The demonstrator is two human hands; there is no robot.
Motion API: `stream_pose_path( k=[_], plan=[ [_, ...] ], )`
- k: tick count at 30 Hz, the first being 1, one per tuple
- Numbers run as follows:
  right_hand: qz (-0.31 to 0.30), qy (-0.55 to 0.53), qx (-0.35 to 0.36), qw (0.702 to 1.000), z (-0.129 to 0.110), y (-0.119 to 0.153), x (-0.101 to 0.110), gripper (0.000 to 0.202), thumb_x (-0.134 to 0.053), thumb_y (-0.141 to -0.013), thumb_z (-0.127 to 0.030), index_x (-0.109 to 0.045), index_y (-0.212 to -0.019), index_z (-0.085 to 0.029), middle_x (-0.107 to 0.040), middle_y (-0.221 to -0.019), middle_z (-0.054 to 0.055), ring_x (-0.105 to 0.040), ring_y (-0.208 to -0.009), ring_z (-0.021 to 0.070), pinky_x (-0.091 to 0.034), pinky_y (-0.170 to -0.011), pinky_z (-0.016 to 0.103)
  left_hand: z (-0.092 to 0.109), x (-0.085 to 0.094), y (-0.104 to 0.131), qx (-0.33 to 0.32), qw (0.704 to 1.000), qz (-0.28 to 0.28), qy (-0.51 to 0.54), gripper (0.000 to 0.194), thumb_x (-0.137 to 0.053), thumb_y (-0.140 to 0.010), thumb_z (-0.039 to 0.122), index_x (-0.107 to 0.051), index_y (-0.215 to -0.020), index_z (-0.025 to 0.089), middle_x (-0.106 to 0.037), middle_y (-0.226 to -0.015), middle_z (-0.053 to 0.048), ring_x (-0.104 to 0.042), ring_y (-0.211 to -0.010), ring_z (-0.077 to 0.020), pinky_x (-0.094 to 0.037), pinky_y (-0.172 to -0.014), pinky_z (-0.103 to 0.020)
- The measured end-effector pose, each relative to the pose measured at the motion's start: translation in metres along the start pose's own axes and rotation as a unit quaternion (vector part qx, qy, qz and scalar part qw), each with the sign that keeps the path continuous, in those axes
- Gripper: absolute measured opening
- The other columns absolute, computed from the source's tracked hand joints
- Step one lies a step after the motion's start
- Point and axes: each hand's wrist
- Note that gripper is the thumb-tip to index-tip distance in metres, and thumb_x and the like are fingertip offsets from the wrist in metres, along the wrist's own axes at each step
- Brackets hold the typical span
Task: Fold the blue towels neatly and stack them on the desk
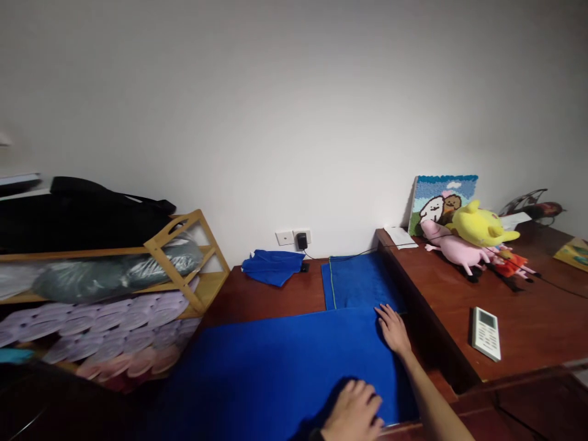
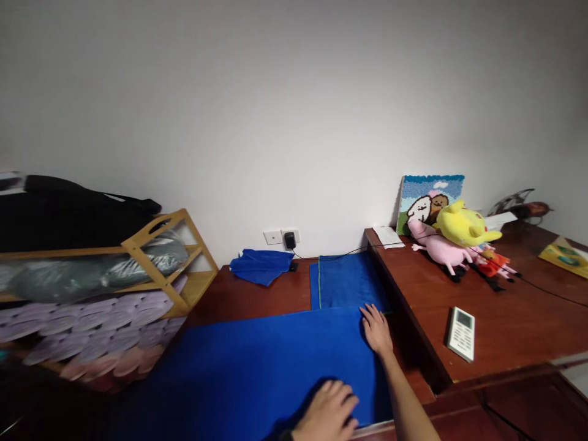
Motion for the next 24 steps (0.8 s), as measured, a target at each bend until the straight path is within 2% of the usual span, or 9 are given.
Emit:
stream_pose_path(
  k=[2,4,5,7,9,13,15,20,24],
  plan=[
    [0.000,0.006,0.008,1.000,0.001,0.001,-0.001,0.055,-0.026,-0.103,-0.037,-0.055,-0.148,-0.026,-0.050,-0.157,0.003,-0.033,-0.152,0.0207,-0.022,-0.126,0.046,0.036,-0.042,-0.030,-0.051,0.998,-0.027,-0.037,0.034,-0.072,-0.085,0.048,-0.073,-0.106,0.021,-0.073,-0.096,-0.009,-0.063,-0.090,-0.0271,-0.050,-0.080,-0.043],
    [0.000,0.013,0.013,1.000,0.002,0.001,-0.003,0.056,-0.026,-0.101,-0.032,-0.053,-0.150,-0.024,-0.050,-0.157,0.003,-0.032,-0.152,0.0206,-0.022,-0.126,0.046,0.059,-0.075,-0.053,-0.025,0.997,-0.032,-0.061,0.013,-0.068,-0.088,0.027,-0.076,-0.096,0.021,-0.074,-0.090,-0.010,-0.063,-0.085,-0.0265,-0.049,-0.081,-0.045],
    [0.000,0.017,0.015,1.000,0.002,0.001,-0.003,0.057,-0.026,-0.100,-0.030,-0.052,-0.150,-0.023,-0.049,-0.157,0.003,-0.032,-0.152,0.0206,-0.022,-0.126,0.046,0.067,-0.087,-0.062,-0.002,0.998,-0.020,-0.061,0.014,-0.066,-0.088,0.022,-0.077,-0.096,0.021,-0.074,-0.089,-0.012,-0.063,-0.085,-0.0273,-0.048,-0.081,-0.046],
    [-0.003,0.024,0.018,1.000,0.003,0.001,-0.004,0.058,-0.027,-0.098,-0.027,-0.050,-0.151,-0.022,-0.048,-0.158,0.003,-0.031,-0.153,0.0205,-0.021,-0.126,0.046,0.076,-0.103,-0.073,0.036,0.998,0.005,-0.050,0.021,-0.062,-0.088,0.015,-0.078,-0.098,0.023,-0.074,-0.088,-0.015,-0.063,-0.084,-0.0283,-0.048,-0.080,-0.048],
    [-0.004,0.028,0.024,0.999,0.004,0.000,-0.005,0.059,-0.027,-0.098,-0.027,-0.050,-0.152,-0.023,-0.047,-0.158,0.002,-0.030,-0.153,0.0206,-0.022,-0.126,0.046,0.080,-0.107,-0.078,0.043,0.998,0.014,-0.036,0.023,-0.061,-0.088,0.014,-0.078,-0.097,0.025,-0.073,-0.081,-0.014,-0.062,-0.080,-0.0283,-0.048,-0.077,-0.048],
    [0.003,0.031,0.037,0.999,0.010,0.001,-0.008,0.060,-0.026,-0.097,-0.029,-0.052,-0.150,-0.021,-0.050,-0.156,0.004,-0.033,-0.152,0.0212,-0.026,-0.125,0.045,0.075,-0.095,-0.075,0.020,0.999,-0.005,-0.036,0.013,-0.064,-0.087,0.017,-0.074,-0.081,0.022,-0.071,-0.069,-0.010,-0.065,-0.074,-0.0271,-0.050,-0.073,-0.045],
    [0.017,0.024,0.042,0.999,0.014,0.002,-0.011,0.061,-0.025,-0.096,-0.030,-0.054,-0.149,-0.019,-0.052,-0.155,0.005,-0.035,-0.151,0.0216,-0.026,-0.124,0.045,0.071,-0.085,-0.067,0.044,0.999,0.004,-0.027,0.010,-0.065,-0.086,0.018,-0.072,-0.079,0.022,-0.072,-0.070,-0.010,-0.067,-0.077,-0.0270,-0.051,-0.075,-0.043],
    [0.079,-0.040,0.044,0.995,0.015,0.004,-0.017,0.062,-0.027,-0.097,-0.044,-0.063,-0.139,-0.015,-0.059,-0.146,0.013,-0.047,-0.142,0.0270,-0.033,-0.121,0.047,0.065,-0.054,-0.037,0.184,0.977,0.039,0.099,0.008,-0.068,-0.086,0.028,-0.073,-0.092,0.029,-0.077,-0.079,-0.007,-0.072,-0.082,-0.0263,-0.054,-0.076,-0.040],
    [0.134,-0.118,0.019,0.984,-0.009,-0.002,-0.012,0.065,-0.033,-0.095,-0.056,-0.071,-0.124,-0.013,-0.064,-0.134,0.018,-0.061,-0.123,0.0294,-0.046,-0.112,0.044,0.057,-0.015,-0.012,0.339,0.909,0.047,0.239,0.026,-0.074,-0.080,0.032,-0.074,-0.106,0.036,-0.082,-0.091,-0.004,-0.076,-0.087,-0.0262,-0.056,-0.075,-0.036]
  ],
)
Point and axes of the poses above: each hand's wrist, its own y-axis away from the middle knuckle, its own x-axis out of the back of the hand, z = x × y
